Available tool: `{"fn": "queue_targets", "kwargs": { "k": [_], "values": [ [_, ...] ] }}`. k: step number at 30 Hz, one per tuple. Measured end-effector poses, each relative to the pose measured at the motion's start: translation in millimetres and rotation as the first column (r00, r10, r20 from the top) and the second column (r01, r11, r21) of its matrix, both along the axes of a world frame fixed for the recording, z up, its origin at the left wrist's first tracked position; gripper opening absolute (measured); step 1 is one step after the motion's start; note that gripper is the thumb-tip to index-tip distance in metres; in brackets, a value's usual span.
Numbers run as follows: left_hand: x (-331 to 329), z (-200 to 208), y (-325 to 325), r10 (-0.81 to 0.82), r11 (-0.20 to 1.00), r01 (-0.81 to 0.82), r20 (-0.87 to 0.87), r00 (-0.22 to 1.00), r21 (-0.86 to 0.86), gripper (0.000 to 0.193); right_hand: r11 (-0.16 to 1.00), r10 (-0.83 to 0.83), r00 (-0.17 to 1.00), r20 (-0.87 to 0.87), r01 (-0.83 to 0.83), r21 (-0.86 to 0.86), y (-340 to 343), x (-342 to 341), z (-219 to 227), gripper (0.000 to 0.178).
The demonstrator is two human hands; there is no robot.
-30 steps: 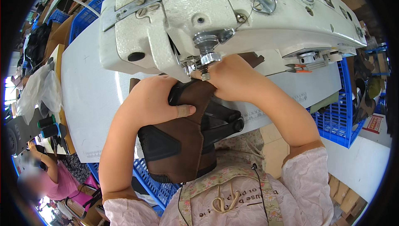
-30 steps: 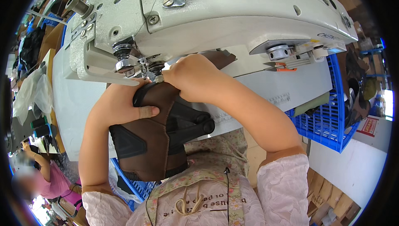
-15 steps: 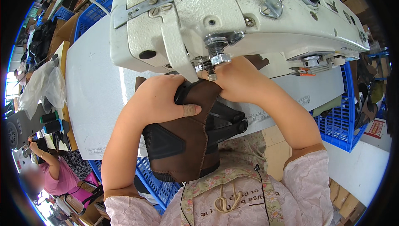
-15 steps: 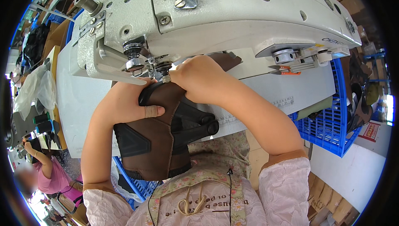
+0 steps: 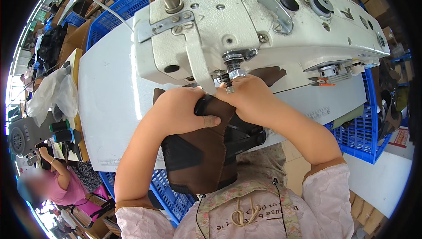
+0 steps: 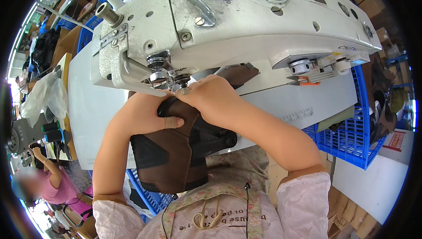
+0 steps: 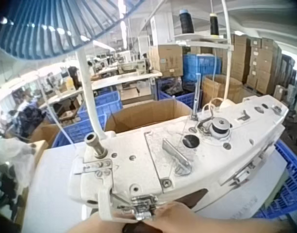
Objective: The person sews shoe uppers using a sewing machine and trims the threads with snips, placing completed shoe uppers into a crate.
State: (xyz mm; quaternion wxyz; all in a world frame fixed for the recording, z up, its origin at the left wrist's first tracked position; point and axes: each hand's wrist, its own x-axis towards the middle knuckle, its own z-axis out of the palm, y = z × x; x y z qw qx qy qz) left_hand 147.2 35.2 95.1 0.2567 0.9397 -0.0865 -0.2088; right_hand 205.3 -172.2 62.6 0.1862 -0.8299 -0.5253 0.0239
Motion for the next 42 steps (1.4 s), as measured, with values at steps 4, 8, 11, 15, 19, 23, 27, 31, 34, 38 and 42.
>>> {"fn": "queue_targets", "kwargs": {
  "k": [4, 8, 11, 15, 19, 23, 27, 31, 34, 38, 42],
  "values": [
    [1, 1, -1, -0.03, 0.998, 0.032, 0.042, 0.999, -0.047, 0.06, 1.0, 0.003, 1.0, -0.021, -0.002, 0.01, -2, 1, -5, 0.04],
    [-11, 2, 0, -0.072, 0.997, 0.068, 0.122, 0.99, 0.03, 0.075, 0.999, -0.006, 0.998, -0.064, 0.004, -0.037, -5, 0, -6, 0.038],
    [-32, 2, -1, -0.111, 0.991, 0.082, 0.321, 0.941, 0.103, 0.089, 1.0, -0.015, 0.999, -0.051, 0.014, -0.023, -7, 1, -11, 0.037],
    [-34, 3, 0, -0.047, 0.998, 0.034, 0.339, 0.94, 0.044, 0.079, 0.999, -0.023, 0.999, -0.046, 0.021, -0.028, -4, -1, -5, 0.035],
    [-28, -3, 0, -0.017, 0.999, 0.026, 0.357, 0.934, -0.021, 0.068, 0.997, -0.029, 0.999, -0.031, 0.026, -0.076, -3, 5, -5, 0.036],
    [-24, -4, 1, -0.013, 1.0, 0.017, 0.348, 0.938, -0.01, 0.067, 0.997, -0.024, 0.999, 0.043, 0.027, -0.075, -2, 8, -5, 0.036],
    [-19, -3, 4, 0.002, 1.0, -0.001, 0.299, 0.954, -0.005, 0.069, 0.995, -0.069, 0.996, 0.053, 0.073, -0.067, 0, 7, 0, 0.033],
    [-11, 5, 5, 0.006, 0.998, -0.015, 0.135, 0.991, 0.064, 0.071, 0.987, -0.094, 0.99, 0.105, 0.106, -0.118, -2, 15, -11, 0.022],
    [-10, -5, 8, 0.015, 1.0, -0.016, 0.272, 0.962, -0.001, 0.064, 0.995, -0.082, 0.974, 0.213, 0.092, -0.039, -1, 18, -11, 0.015],
    [-6, -3, 9, 0.013, 0.999, -0.021, 0.246, 0.969, 0.031, 0.062, 0.995, -0.102, 0.973, 0.21, 0.1, 0.016, 0, 23, -18, 0.014],
    [-5, 0, 5, 0.044, 0.997, -0.022, 0.32, 0.946, -0.073, 0.061, 0.991, -0.127, 0.961, 0.244, 0.113, 0.073, -1, 25, -20, 0.014]
  ]
}}
